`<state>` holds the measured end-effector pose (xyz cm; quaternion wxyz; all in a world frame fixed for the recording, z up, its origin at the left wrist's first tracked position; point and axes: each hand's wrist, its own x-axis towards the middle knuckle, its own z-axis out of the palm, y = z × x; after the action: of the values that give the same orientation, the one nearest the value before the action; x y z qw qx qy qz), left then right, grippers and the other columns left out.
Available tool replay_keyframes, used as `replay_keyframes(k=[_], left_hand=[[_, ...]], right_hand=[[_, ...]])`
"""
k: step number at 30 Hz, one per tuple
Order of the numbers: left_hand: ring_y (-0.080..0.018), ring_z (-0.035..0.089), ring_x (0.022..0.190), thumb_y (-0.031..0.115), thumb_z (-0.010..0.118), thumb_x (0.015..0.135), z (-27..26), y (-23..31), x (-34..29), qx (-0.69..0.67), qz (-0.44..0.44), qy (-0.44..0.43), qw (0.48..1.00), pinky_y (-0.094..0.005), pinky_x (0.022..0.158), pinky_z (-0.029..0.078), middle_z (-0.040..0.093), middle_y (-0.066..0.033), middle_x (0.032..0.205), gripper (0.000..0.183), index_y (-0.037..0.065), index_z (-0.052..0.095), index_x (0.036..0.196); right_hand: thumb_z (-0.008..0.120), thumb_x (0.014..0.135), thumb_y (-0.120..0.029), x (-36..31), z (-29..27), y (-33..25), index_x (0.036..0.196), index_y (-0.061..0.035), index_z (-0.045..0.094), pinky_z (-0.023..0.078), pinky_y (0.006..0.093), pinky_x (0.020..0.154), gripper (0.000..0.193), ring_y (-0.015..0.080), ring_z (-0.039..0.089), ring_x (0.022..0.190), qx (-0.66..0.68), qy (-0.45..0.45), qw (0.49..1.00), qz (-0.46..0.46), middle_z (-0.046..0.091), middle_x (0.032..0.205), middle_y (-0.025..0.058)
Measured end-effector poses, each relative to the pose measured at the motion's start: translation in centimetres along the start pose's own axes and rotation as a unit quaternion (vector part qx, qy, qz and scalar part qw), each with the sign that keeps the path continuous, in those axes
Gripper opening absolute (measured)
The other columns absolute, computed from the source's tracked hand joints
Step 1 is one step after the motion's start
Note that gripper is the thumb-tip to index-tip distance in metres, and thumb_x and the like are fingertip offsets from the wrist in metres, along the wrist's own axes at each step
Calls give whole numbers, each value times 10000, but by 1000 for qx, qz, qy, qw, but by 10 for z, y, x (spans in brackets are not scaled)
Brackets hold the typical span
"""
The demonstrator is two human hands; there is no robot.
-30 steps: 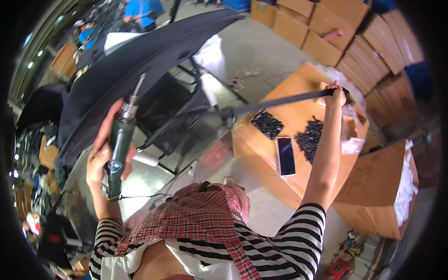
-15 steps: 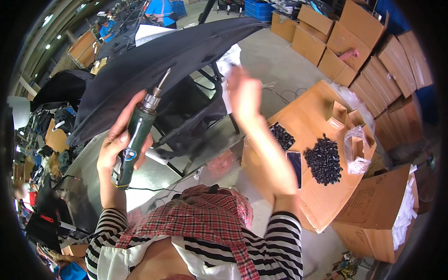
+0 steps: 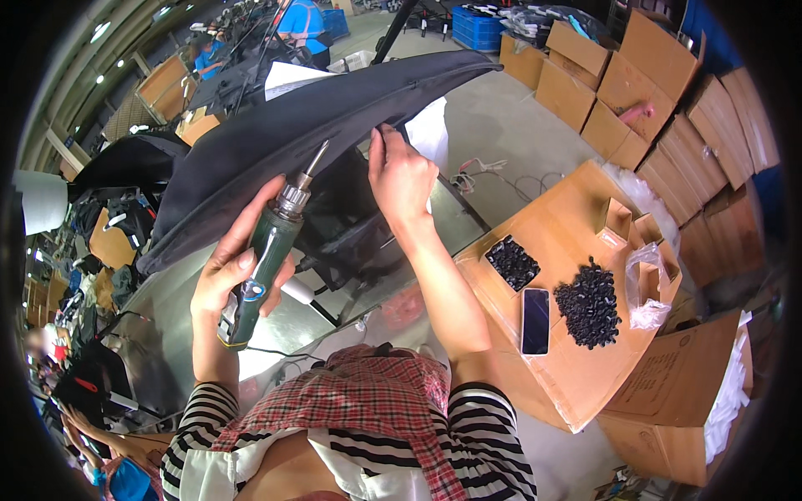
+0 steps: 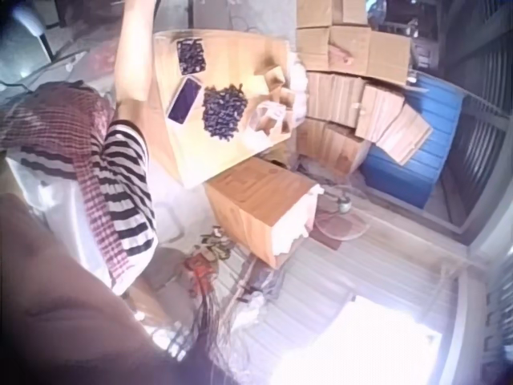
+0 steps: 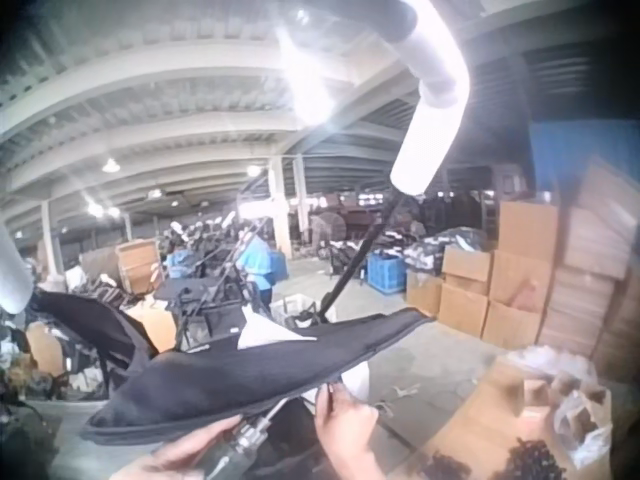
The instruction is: The person uses a cordless electric screwdriver to attach black fabric seat covers to metal stroller frames on a factory assembly line. They repeatedly pick up stroller frames, align the fabric, and drive screws into the frame joints to secure the covers.
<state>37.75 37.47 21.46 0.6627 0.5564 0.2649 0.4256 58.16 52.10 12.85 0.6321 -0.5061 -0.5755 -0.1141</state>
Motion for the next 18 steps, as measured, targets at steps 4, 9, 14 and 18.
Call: replay_keyframes(k=[4,9,14,18], left_hand=[[-160,557,484,318,696,913,-1,1,4,12,7,-11,1000,-271,463,468,610,-138,797,874,138,183,1597],[-159,559,485,322,677,928,-2,4,9,23,17,-20,999,-275,467,485,603,-148,808,871,134,156,1601],[-157,560,478,323,664,938,1,8,13,25,34,1,999,-274,465,492,595,-162,829,859,133,153,1600],[-157,560,471,315,664,937,-2,8,14,23,30,-7,999,-274,463,488,598,-154,810,861,139,147,1602]], right_hand=[[714,876,-216,5,4,4,996,-13,736,522,375,533,237,281,653,512,-2,10,999,37,629,570,125],[716,861,-257,14,16,7,981,-18,748,521,375,534,269,272,635,488,-22,19,997,67,612,543,97],[702,853,-245,22,29,7,959,-30,755,525,390,540,245,288,646,504,-41,41,996,71,617,541,98],[692,858,-235,23,29,11,946,-28,750,527,403,544,233,295,650,512,-44,49,995,71,628,556,108]])
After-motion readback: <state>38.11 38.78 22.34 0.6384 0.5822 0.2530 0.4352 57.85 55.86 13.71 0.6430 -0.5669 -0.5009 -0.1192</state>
